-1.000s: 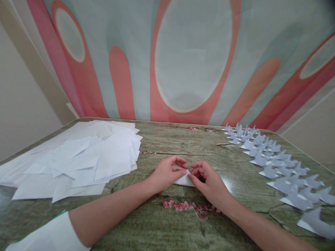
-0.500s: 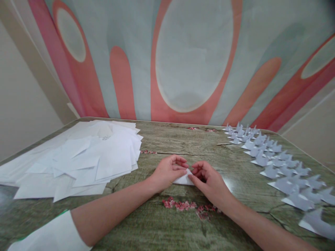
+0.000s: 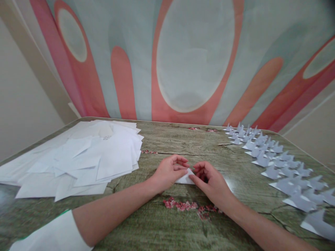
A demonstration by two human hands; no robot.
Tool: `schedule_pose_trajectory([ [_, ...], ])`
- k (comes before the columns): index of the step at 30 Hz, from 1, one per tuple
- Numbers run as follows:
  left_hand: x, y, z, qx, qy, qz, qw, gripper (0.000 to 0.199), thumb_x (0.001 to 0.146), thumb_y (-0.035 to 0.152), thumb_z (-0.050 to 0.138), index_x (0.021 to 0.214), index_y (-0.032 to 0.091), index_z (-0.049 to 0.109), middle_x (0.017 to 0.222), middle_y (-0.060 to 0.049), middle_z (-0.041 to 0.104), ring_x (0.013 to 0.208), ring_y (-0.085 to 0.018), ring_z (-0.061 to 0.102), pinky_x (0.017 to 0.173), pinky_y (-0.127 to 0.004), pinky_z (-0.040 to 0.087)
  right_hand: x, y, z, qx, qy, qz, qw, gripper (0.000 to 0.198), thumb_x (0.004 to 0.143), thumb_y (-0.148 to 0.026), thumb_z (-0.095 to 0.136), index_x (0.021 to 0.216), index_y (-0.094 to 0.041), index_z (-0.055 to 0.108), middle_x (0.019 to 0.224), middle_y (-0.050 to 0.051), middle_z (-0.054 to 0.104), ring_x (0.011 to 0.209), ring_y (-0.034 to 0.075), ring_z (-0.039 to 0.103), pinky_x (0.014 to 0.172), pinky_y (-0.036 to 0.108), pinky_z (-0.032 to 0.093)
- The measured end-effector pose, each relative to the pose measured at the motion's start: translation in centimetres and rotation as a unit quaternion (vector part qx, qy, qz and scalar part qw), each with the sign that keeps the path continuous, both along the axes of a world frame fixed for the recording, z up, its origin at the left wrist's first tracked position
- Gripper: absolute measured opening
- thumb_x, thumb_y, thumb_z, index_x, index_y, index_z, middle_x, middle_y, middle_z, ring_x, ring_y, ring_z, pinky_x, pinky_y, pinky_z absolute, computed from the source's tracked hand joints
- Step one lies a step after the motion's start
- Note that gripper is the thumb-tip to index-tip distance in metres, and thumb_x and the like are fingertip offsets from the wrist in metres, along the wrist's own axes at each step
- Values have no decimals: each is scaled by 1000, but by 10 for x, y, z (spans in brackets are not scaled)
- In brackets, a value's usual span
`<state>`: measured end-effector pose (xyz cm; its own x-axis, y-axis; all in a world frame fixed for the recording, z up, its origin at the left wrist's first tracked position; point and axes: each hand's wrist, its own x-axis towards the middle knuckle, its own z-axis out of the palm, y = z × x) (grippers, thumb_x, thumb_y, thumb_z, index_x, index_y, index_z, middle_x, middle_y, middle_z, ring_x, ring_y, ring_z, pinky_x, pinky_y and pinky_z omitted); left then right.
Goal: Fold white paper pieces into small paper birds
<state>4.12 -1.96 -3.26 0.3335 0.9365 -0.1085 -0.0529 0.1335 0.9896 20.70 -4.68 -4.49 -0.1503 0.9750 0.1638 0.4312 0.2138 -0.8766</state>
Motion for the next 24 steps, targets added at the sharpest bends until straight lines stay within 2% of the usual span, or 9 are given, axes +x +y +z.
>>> schedule_pose_trajectory([
  [4,-1,0,-1,11,-2,-3,1000,32,66,12,67,93,12,50,92,-8,63,74,-12,62,67,-23,46,1,-1,4,18,-31,-1,999,16,78,-33,55,86,-19,52,70,-1,54,59,12,49,53,25,40],
  [10,-1,1,-5,29,-6,3,1000,31,68,14,66,95,13,50,93,-7,62,75,-11,62,67,-22,46,1,-1,5,16,-24,-2,1000,17,85,-34,46,82,-19,54,72,0,55,64,13,50,57,25,38],
  [16,-1,1,-3,35,-6,15,999,30,68,14,65,94,13,51,91,-7,63,75,-11,62,68,-23,46,2,1,7,53,-57,10,997,21,86,-31,45,74,-18,55,70,0,52,65,14,48,60,25,36],
  [24,-2,1,-8,44,-5,5,999,31,69,16,66,95,13,50,93,-7,63,77,-12,62,72,-25,46,4,2,9,39,-55,28,997,20,84,-30,47,72,-18,58,70,0,54,66,14,49,60,25,37],
])
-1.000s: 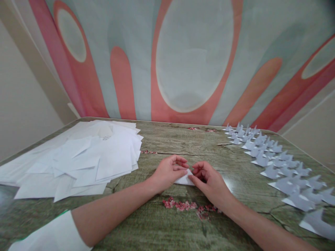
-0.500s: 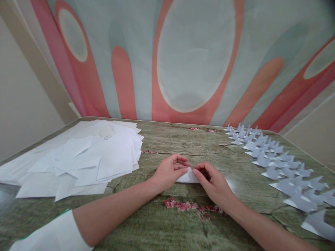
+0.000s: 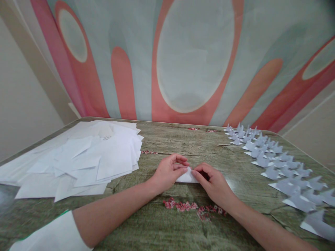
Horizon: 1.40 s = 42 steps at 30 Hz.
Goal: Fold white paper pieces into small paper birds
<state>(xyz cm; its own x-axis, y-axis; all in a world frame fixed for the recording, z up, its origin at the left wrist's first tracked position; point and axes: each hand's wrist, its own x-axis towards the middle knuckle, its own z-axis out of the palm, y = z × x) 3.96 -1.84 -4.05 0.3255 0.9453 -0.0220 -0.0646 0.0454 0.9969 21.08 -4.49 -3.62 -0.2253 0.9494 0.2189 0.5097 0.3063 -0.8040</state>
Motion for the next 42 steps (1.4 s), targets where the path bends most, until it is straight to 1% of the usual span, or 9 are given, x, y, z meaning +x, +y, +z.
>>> schedule_pose_trajectory([
  [7,0,-1,4,1,-3,-4,1000,31,68,16,67,95,13,50,92,-6,62,78,-12,61,77,-29,46,1,1,0,-12,-5,8,1000,19,82,-31,49,76,-19,61,68,0,56,62,13,49,57,25,37],
  [13,3,-3,5,23,11,-14,1000,32,68,16,65,95,13,50,93,-7,59,84,-13,59,79,-29,46,0,-1,2,-4,-5,15,1000,20,83,-30,47,73,-19,60,65,0,54,60,13,48,55,24,37],
  [16,3,-6,8,69,100,-40,992,31,69,22,65,96,13,53,90,-5,59,83,-14,57,75,-27,45,0,-2,2,-7,8,13,1000,19,83,-29,47,73,-18,59,66,0,54,62,13,49,57,24,38],
  [19,2,-8,12,143,229,-59,961,21,71,27,62,87,14,59,81,-2,59,75,-14,54,67,-24,43,0,-2,3,-8,19,8,1000,19,83,-30,47,72,-19,58,67,0,54,63,14,49,58,24,38],
  [22,0,-8,16,193,287,-67,936,17,75,30,57,76,14,61,75,-1,57,71,-13,52,63,-22,39,0,-3,4,6,22,5,1000,20,83,-31,47,71,-19,57,66,-1,52,62,13,48,56,24,36],
  [24,-1,-7,17,207,293,-71,931,18,76,29,56,71,13,61,73,-1,57,70,-13,52,63,-21,38,0,-3,5,17,21,7,1000,20,84,-31,47,72,-19,57,66,-1,51,62,13,48,56,24,36],
  [28,-2,-5,16,217,289,-83,929,20,78,29,54,70,13,61,72,-1,58,69,-13,52,63,-21,38,1,-4,6,40,14,7,999,19,84,-32,47,73,-19,57,68,1,53,65,15,48,60,26,37],
  [34,-4,-3,19,214,280,-133,926,21,79,28,53,69,13,64,73,-1,59,71,-13,54,66,-21,38,1,-4,5,67,2,12,998,19,84,-32,47,73,-20,58,68,2,54,67,16,48,62,28,37],
  [42,-4,-1,23,216,319,-131,913,24,77,29,54,59,13,57,65,1,53,65,-11,49,60,-20,35,0,-4,3,89,1,-2,996,18,85,-29,47,72,-20,55,69,2,53,68,16,47,62,28,36],
])
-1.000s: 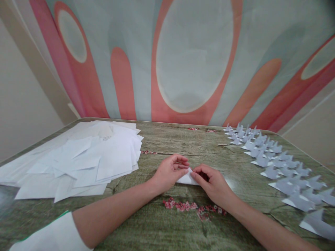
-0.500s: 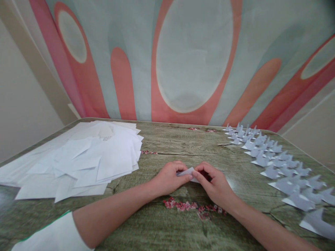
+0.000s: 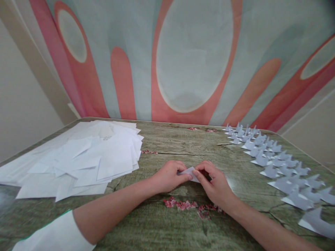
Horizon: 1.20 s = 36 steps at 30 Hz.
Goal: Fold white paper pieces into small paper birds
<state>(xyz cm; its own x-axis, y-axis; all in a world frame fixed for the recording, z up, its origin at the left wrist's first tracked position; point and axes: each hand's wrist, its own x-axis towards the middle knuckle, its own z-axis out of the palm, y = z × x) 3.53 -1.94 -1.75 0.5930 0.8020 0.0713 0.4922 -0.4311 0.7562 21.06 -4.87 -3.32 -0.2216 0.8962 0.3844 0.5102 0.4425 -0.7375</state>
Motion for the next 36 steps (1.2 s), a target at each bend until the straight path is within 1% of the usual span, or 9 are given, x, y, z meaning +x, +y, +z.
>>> schedule_pose_trajectory([
  [4,-1,1,1,14,22,11,1000,28,77,33,54,57,13,54,61,2,49,60,-10,46,56,-19,32,0,0,-1,-4,-4,-2,1000,18,85,-28,46,72,-20,53,70,2,52,68,16,46,62,28,36],
  [11,-2,2,0,36,62,15,997,37,78,43,52,57,13,54,58,2,49,56,-9,42,51,-19,28,0,1,-4,-10,-3,-13,1000,19,86,-30,43,72,-20,50,71,2,51,68,16,46,62,28,37],
  [14,-3,2,-1,43,65,12,997,37,77,44,52,58,13,55,58,2,49,56,-10,43,52,-19,28,0,2,-5,-12,-2,-14,1000,18,86,-30,43,73,-20,51,71,2,52,69,16,47,62,28,37],
  [17,-5,4,0,39,52,4,998,34,78,39,52,56,13,53,59,2,48,57,-10,43,53,-19,29,1,3,-5,-11,-2,-22,1000,17,86,-30,44,74,-20,51,72,2,52,70,16,47,63,28,37],
  [22,-10,13,2,-5,25,-27,999,30,80,31,49,57,12,55,62,2,47,58,-9,44,54,-18,30,4,8,-7,-13,-1,-43,999,17,86,-31,43,76,-20,52,73,2,53,70,17,49,64,29,38],
  [27,-11,15,4,-59,22,5,998,30,78,36,51,62,12,60,61,2,49,57,-9,45,52,-18,32,6,12,-8,-19,4,-57,998,18,86,-32,44,76,-20,52,71,1,54,69,17,50,63,28,38],
  [30,-11,14,5,-66,19,18,997,31,77,37,52,62,12,62,60,2,51,56,-10,46,52,-18,33,6,12,-8,-22,5,-62,998,18,86,-32,44,76,-19,52,72,1,53,68,16,49,63,28,38],
  [33,-11,14,7,-67,14,10,998,33,79,37,50,63,11,63,62,0,54,58,-10,48,55,-18,35,6,12,-8,-24,3,-60,998,17,86,-31,44,77,-19,52,72,2,53,70,17,49,64,28,37],
  [36,-12,16,9,-104,6,-11,994,35,80,39,48,69,11,65,69,-2,59,62,-11,52,58,-18,39,7,12,-8,-28,4,-63,998,17,86,-31,44,77,-19,51,73,2,53,70,17,49,64,28,37],
])
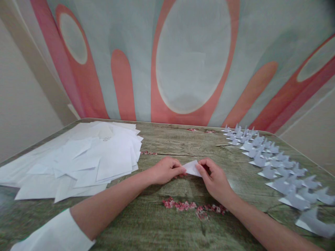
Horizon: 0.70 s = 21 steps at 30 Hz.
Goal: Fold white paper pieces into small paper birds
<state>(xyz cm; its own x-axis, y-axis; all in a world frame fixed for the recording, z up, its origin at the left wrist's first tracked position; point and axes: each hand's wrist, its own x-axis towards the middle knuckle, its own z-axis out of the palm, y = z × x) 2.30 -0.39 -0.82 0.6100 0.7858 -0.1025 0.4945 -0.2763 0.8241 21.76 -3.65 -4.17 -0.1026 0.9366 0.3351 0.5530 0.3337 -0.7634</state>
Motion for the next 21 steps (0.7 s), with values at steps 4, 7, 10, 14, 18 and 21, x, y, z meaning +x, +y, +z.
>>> schedule_pose_trajectory([
  [4,-1,1,2,-59,-11,-7,998,36,80,41,47,75,10,65,77,-5,62,62,-11,54,57,-19,42,1,1,-1,-2,0,-4,1000,17,86,-31,44,77,-19,51,73,2,53,69,16,49,63,28,37],
  [7,-1,0,3,-65,-18,4,998,36,79,41,48,75,10,66,74,-5,63,63,-12,56,59,-20,44,1,2,-1,3,1,-5,1000,17,86,-31,44,77,-19,52,73,2,53,69,16,49,63,28,37],
  [10,-2,0,3,-69,-27,3,997,37,78,42,49,74,10,67,69,-4,63,64,-13,57,60,-20,45,1,2,-1,10,1,-5,1000,16,85,-30,44,77,-19,51,72,2,53,69,16,48,63,28,37],
  [14,-5,2,0,-62,-37,-14,997,36,78,42,50,74,10,67,71,-4,62,63,-12,57,59,-20,44,2,1,0,16,0,3,1000,15,86,-29,44,77,-18,51,73,2,52,69,16,48,63,28,37],
  [18,-6,2,-3,5,-57,-31,998,28,77,37,54,81,13,68,82,-3,62,72,-12,56,63,-18,42,2,-1,3,30,0,29,999,15,87,-27,44,76,-19,51,73,2,51,70,16,46,63,28,37],
  [21,-1,-2,-6,10,-80,-2,997,25,76,32,57,88,13,66,83,-3,63,74,-13,55,64,-19,41,0,-4,5,53,-7,54,997,15,87,-26,44,75,-19,51,74,2,51,73,16,46,65,28,37],
])
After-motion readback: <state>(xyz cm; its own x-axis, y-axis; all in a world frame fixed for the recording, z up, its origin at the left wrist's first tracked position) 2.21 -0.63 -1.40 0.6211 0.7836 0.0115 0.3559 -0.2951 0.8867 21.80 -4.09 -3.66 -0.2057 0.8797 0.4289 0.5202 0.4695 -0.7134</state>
